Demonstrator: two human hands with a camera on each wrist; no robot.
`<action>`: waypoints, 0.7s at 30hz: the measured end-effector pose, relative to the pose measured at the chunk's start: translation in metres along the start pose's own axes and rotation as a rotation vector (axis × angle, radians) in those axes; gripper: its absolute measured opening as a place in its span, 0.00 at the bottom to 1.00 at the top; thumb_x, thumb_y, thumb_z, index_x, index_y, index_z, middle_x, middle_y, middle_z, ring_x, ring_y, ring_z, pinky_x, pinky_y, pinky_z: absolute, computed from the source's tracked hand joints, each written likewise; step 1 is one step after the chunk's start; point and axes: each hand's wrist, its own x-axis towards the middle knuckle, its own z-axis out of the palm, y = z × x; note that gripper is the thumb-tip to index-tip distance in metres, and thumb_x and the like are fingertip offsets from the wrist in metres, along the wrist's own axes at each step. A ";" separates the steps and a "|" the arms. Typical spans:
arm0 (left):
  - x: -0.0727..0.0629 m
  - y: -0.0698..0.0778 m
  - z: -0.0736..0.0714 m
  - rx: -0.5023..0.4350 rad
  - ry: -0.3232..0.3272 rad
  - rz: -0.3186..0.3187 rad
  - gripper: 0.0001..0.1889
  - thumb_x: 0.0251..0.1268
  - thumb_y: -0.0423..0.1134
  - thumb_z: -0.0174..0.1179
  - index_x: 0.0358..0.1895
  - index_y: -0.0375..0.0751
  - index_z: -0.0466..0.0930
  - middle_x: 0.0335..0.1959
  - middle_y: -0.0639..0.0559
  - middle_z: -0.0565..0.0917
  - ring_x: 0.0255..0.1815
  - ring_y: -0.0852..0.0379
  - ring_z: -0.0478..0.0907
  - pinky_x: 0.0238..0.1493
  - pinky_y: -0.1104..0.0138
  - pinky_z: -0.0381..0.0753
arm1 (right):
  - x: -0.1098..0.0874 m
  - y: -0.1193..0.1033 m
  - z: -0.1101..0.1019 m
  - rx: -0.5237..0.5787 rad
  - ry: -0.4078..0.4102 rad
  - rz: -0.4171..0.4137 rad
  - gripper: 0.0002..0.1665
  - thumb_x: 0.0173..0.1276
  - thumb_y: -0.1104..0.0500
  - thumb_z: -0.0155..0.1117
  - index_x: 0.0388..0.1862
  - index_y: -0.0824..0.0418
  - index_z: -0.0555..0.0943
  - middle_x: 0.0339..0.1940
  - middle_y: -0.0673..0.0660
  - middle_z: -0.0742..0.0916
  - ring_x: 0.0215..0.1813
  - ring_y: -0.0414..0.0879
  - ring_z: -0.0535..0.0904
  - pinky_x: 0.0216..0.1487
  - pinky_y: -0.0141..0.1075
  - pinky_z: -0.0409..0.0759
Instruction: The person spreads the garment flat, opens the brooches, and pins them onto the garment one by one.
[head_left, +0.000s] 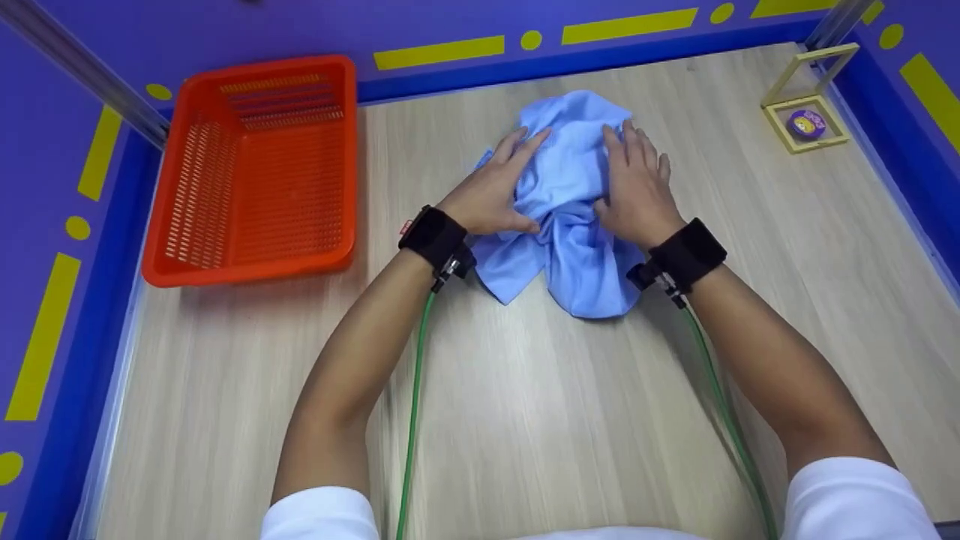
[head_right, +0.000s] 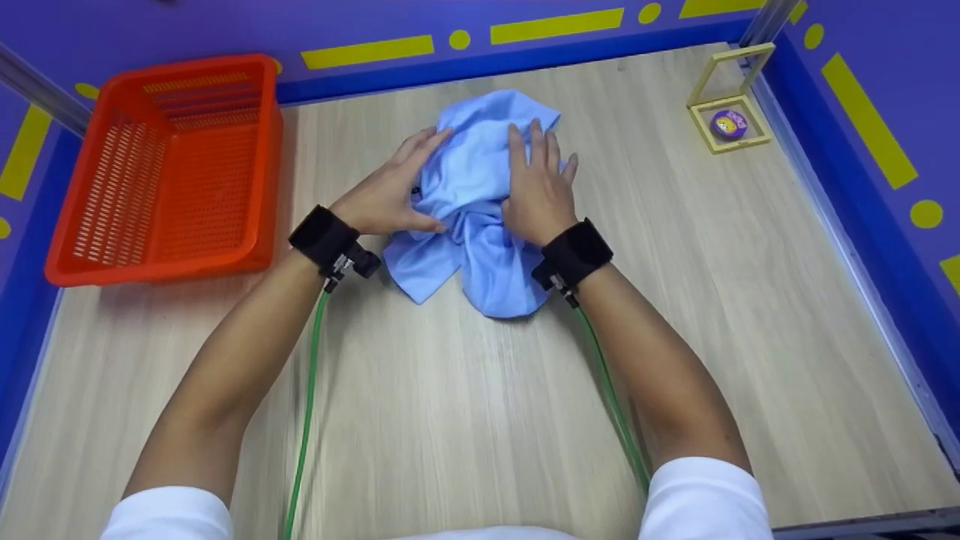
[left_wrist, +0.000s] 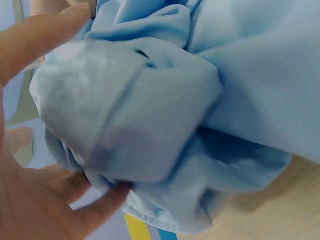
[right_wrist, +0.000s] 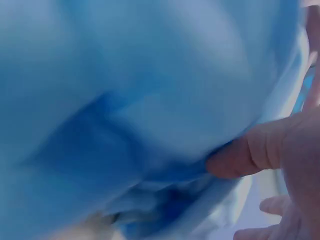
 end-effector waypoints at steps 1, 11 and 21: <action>-0.001 0.000 0.001 -0.014 0.005 0.011 0.66 0.48 0.44 0.80 0.83 0.59 0.36 0.82 0.43 0.41 0.77 0.46 0.55 0.71 0.58 0.64 | 0.000 -0.004 0.000 -0.002 -0.001 -0.030 0.56 0.58 0.65 0.67 0.82 0.63 0.49 0.81 0.71 0.50 0.81 0.67 0.43 0.72 0.70 0.40; -0.005 -0.002 0.008 -0.105 0.041 0.118 0.67 0.50 0.33 0.78 0.83 0.56 0.32 0.82 0.43 0.39 0.78 0.53 0.53 0.65 0.68 0.70 | -0.001 -0.031 0.010 0.013 -0.031 -0.358 0.43 0.62 0.60 0.74 0.75 0.60 0.68 0.76 0.67 0.67 0.77 0.65 0.58 0.73 0.63 0.53; -0.016 -0.025 0.006 -0.012 0.081 -0.023 0.67 0.48 0.47 0.80 0.83 0.51 0.34 0.82 0.44 0.42 0.81 0.47 0.43 0.75 0.57 0.57 | 0.002 -0.018 0.001 0.247 0.089 -0.227 0.19 0.74 0.63 0.59 0.61 0.61 0.83 0.56 0.61 0.86 0.61 0.54 0.80 0.63 0.50 0.74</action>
